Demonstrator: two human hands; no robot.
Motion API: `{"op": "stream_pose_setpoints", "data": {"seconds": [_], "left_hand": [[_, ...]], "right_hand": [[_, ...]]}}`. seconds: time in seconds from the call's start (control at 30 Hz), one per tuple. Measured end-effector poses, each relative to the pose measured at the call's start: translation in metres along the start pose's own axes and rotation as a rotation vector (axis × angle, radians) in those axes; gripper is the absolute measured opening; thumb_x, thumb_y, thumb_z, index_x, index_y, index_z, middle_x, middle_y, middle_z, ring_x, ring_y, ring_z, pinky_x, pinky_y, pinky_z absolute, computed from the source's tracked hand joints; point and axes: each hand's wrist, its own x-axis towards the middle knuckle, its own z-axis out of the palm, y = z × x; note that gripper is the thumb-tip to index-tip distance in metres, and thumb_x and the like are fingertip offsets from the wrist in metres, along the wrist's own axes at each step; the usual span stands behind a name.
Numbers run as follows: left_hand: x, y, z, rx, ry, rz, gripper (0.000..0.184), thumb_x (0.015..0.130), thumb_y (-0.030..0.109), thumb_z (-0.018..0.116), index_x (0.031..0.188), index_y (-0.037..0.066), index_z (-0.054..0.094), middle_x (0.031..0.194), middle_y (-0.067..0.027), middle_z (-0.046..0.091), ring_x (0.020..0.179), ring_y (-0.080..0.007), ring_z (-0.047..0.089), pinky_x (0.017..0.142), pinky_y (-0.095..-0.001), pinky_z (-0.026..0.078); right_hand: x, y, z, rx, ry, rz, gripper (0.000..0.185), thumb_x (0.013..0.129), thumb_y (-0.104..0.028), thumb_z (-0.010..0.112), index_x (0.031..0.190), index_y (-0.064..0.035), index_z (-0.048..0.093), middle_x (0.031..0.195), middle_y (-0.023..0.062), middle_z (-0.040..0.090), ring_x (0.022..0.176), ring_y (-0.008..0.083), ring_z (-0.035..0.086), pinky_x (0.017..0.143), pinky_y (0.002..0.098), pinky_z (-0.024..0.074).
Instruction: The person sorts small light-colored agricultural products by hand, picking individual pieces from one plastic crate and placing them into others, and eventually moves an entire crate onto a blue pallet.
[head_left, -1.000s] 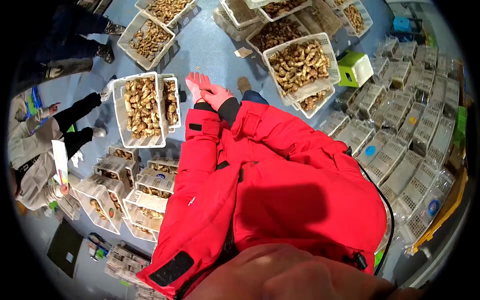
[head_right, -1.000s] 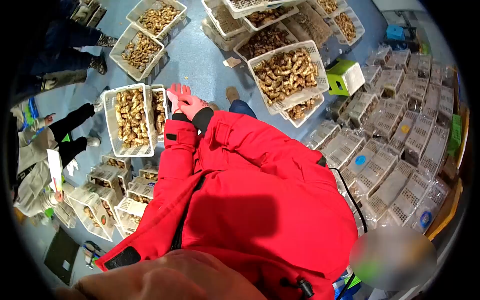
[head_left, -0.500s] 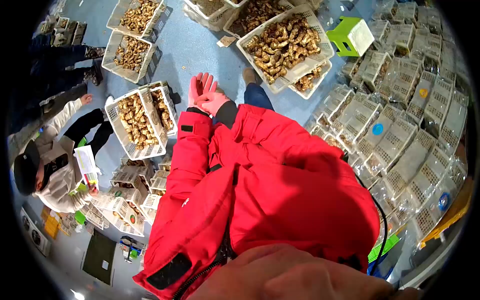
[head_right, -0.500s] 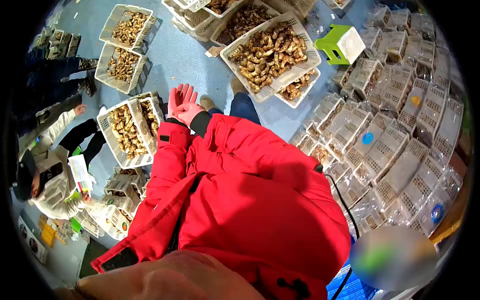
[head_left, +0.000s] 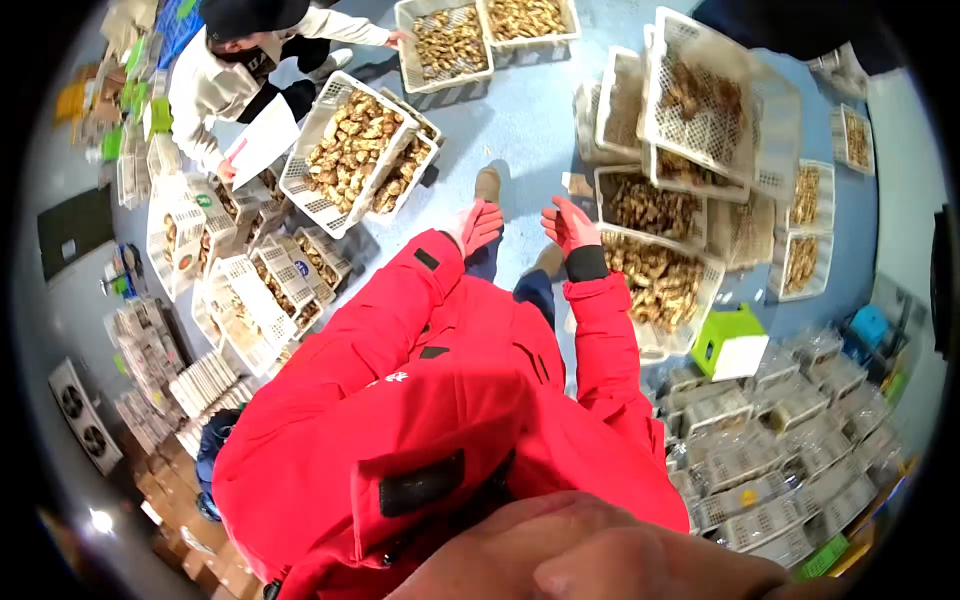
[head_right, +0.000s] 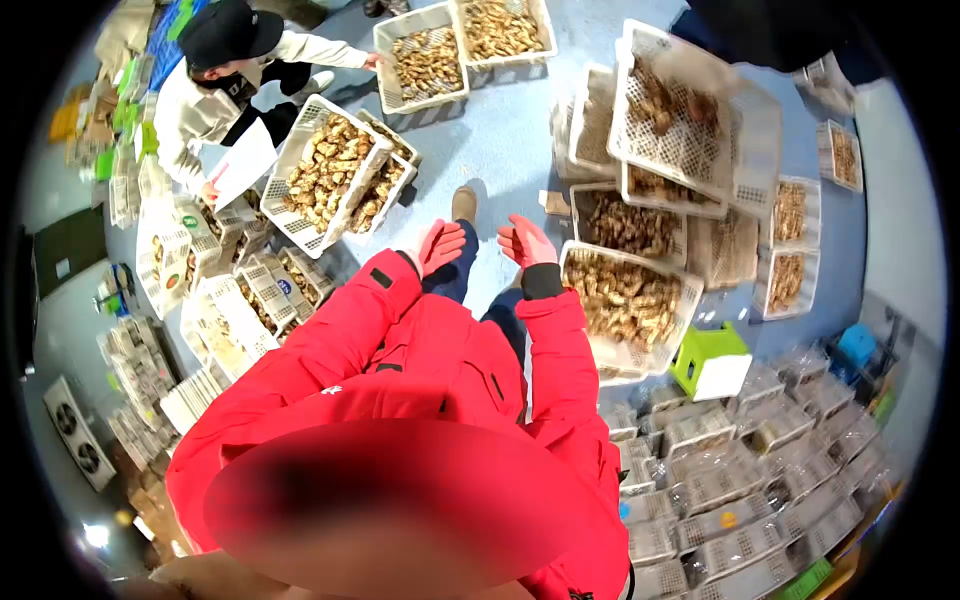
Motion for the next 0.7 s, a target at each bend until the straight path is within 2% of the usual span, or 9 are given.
{"op": "stream_pose_setpoints", "data": {"seconds": [0.13, 0.2, 0.27, 0.4, 0.43, 0.47, 0.5, 0.67, 0.7], "left_hand": [[0.024, 0.046, -0.069, -0.095, -0.063, 0.081, 0.056, 0.084, 0.044, 0.041, 0.123, 0.004, 0.036, 0.124, -0.0115, 0.042, 0.115, -0.0242, 0.039, 0.093, -0.0387, 0.033], [0.026, 0.087, -0.084, -0.247, 0.096, -0.041, 0.054, 0.086, 0.044, 0.036, 0.123, 0.004, 0.036, 0.126, -0.0100, 0.041, 0.116, -0.0240, 0.038, 0.095, -0.0379, 0.031], [0.016, 0.118, -0.115, -0.239, -0.016, 0.111, 0.052, 0.087, 0.043, 0.037, 0.122, 0.005, 0.037, 0.124, -0.0106, 0.042, 0.115, -0.0245, 0.039, 0.094, -0.0381, 0.031], [0.001, 0.179, -0.148, -0.444, 0.154, 0.189, 0.047, 0.085, 0.041, 0.041, 0.114, 0.004, 0.045, 0.117, -0.0095, 0.049, 0.108, -0.0247, 0.045, 0.090, -0.0391, 0.036], [0.010, 0.172, -0.173, -0.305, 0.008, 0.347, 0.046, 0.085, 0.041, 0.042, 0.113, 0.005, 0.046, 0.116, -0.0091, 0.050, 0.108, -0.0247, 0.046, 0.090, -0.0397, 0.036], [0.024, 0.167, -0.196, -0.158, -0.140, 0.506, 0.045, 0.085, 0.040, 0.042, 0.112, 0.005, 0.047, 0.115, -0.0088, 0.051, 0.108, -0.0248, 0.046, 0.090, -0.0403, 0.036], [0.025, 0.188, -0.183, -0.620, 0.196, 0.254, 0.041, 0.086, 0.038, 0.040, 0.111, 0.007, 0.048, 0.115, -0.0080, 0.050, 0.110, -0.0247, 0.044, 0.091, -0.0406, 0.035], [0.034, 0.225, -0.174, -0.649, -0.113, 0.461, 0.036, 0.087, 0.034, 0.036, 0.111, 0.008, 0.046, 0.117, -0.0072, 0.048, 0.113, -0.0257, 0.040, 0.093, -0.0395, 0.031], [0.033, 0.240, -0.167, -0.698, 0.082, 0.367, 0.038, 0.088, 0.034, 0.034, 0.114, 0.008, 0.044, 0.120, -0.0073, 0.046, 0.110, -0.0256, 0.042, 0.092, -0.0387, 0.032]], "right_hand": [[0.077, -0.025, 0.027, -0.087, 0.025, 0.037, 0.050, 0.077, -0.040, 0.059, 0.113, -0.0085, 0.047, 0.097, 0.0114, 0.057, 0.080, 0.0189, 0.057, 0.068, 0.0290, 0.0448], [0.123, -0.040, 0.043, -0.080, 0.089, 0.116, 0.046, 0.078, -0.036, 0.059, 0.112, -0.0077, 0.047, 0.092, 0.0102, 0.057, 0.076, 0.0196, 0.056, 0.062, 0.0283, 0.0444], [0.169, -0.059, 0.070, -0.080, 0.065, 0.190, 0.042, 0.079, -0.034, 0.058, 0.109, -0.0067, 0.048, 0.091, 0.0108, 0.058, 0.076, 0.0210, 0.056, 0.059, 0.0287, 0.0448], [0.263, -0.095, 0.140, -0.190, -0.028, 0.210, 0.038, 0.081, -0.035, 0.053, 0.108, -0.0088, 0.048, 0.094, 0.0130, 0.058, 0.079, 0.0228, 0.056, 0.064, 0.0303, 0.0455], [0.266, -0.116, 0.179, -0.255, 0.048, 0.223, 0.037, 0.081, -0.035, 0.053, 0.109, -0.0104, 0.049, 0.096, 0.0122, 0.058, 0.082, 0.0225, 0.057, 0.068, 0.0318, 0.0455], [0.273, -0.129, 0.200, -0.349, -0.050, 0.169, 0.039, 0.082, -0.035, 0.051, 0.112, -0.0111, 0.047, 0.100, 0.0112, 0.058, 0.086, 0.0224, 0.057, 0.074, 0.0322, 0.0448], [0.290, -0.139, 0.224, -0.393, -0.085, 0.186, 0.040, 0.081, -0.036, 0.050, 0.113, -0.0114, 0.046, 0.102, 0.0107, 0.057, 0.088, 0.0225, 0.056, 0.075, 0.0323, 0.0444], [0.389, -0.166, 0.306, -0.465, -0.279, 0.296, 0.041, 0.082, -0.037, 0.049, 0.115, -0.0128, 0.044, 0.108, 0.0117, 0.055, 0.094, 0.0241, 0.054, 0.079, 0.0322, 0.0431], [0.445, -0.160, 0.293, -0.372, -0.452, 0.413, 0.041, 0.081, -0.034, 0.052, 0.115, -0.0147, 0.043, 0.111, 0.0119, 0.053, 0.096, 0.0254, 0.053, 0.079, 0.0337, 0.0432]]}}
